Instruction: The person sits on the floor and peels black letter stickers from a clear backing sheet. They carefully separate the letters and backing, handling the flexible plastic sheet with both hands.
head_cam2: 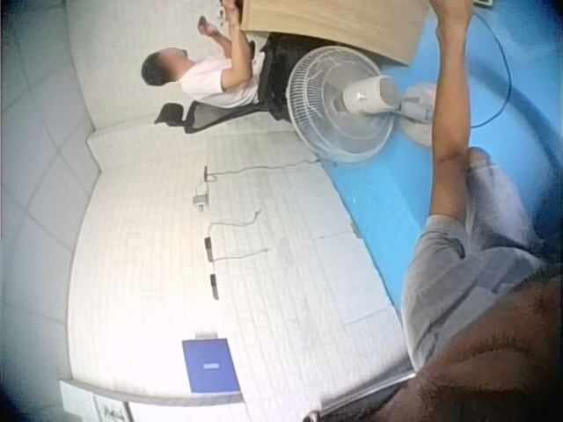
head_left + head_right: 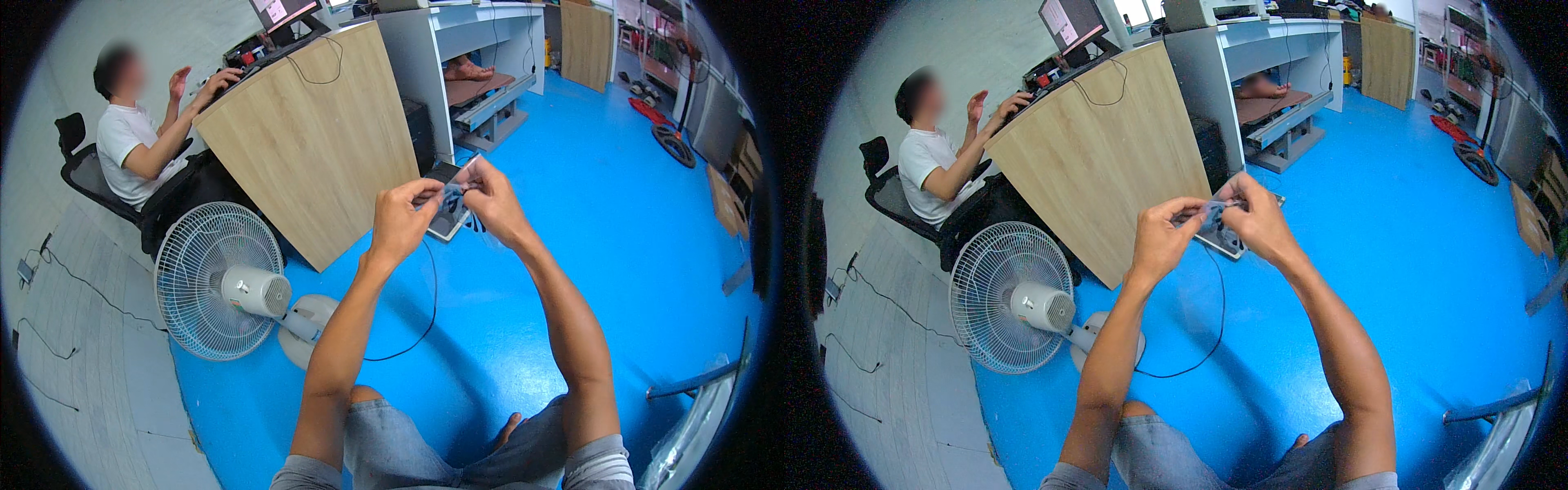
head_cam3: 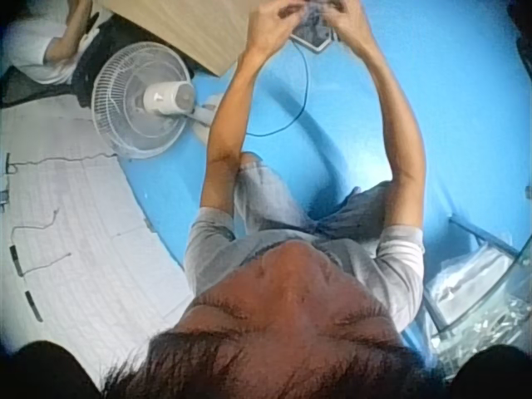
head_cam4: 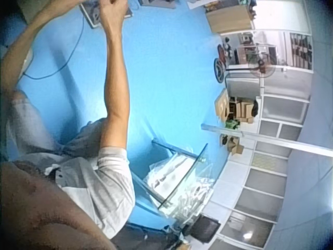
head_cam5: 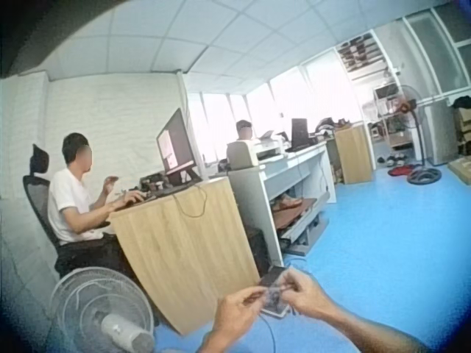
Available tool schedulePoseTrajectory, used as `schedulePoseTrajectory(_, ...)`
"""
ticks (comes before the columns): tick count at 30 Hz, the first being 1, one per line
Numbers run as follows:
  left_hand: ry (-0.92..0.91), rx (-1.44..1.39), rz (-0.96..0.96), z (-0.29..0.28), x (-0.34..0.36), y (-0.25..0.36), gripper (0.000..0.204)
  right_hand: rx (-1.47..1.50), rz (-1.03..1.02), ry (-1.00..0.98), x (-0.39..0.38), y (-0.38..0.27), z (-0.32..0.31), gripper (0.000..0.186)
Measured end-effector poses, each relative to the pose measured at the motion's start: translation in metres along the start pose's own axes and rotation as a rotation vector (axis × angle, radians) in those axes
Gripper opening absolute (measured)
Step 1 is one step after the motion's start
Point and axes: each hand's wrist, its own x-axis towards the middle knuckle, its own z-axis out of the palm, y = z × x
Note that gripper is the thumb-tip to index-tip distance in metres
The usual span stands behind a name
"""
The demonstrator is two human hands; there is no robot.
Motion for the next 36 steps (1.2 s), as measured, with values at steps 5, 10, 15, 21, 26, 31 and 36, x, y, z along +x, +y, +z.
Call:
schedulePoseTrajectory(5, -0.017, 0.122, -0.104, -0.005, 0.000, 0.001, 0.013, -0.206, -0.098, 0.098, -0.002, -0.001, 0.006, 0.020)
schedulePoseTrajectory(10, 0.050, 0.071, -0.190, -0.007, 0.000, -0.004, 0.014, -0.269, -0.015, 0.318, 0.003, 0.004, -0.004, 0.024)
schedulePoseTrajectory(15, -0.010, -0.061, -0.219, -0.011, 0.002, -0.017, 0.016, -0.087, 0.078, 0.358, 0.005, 0.007, -0.001, 0.010)
schedulePoseTrajectory(21, -0.019, -0.038, -0.112, 0.005, 0.000, 0.007, 0.019, -0.234, -0.048, 0.213, -0.003, -0.002, 0.009, 0.015)
schedulePoseTrajectory(26, -0.035, -0.104, -0.170, -0.007, 0.004, -0.003, 0.025, 0.004, 0.068, 0.128, -0.001, -0.009, 0.006, 0.015)
schedulePoseTrajectory(31, -0.024, -0.348, -0.379, -0.017, 0.007, -0.004, 0.027, 0.321, 0.176, 0.033, 0.000, -0.005, -0.010, 0.017)
schedulePoseTrajectory(36, -0.051, -0.292, -0.297, -0.022, 0.006, 0.000, 0.028, -0.158, 0.042, -0.021, -0.003, -0.016, -0.003, 0.033)
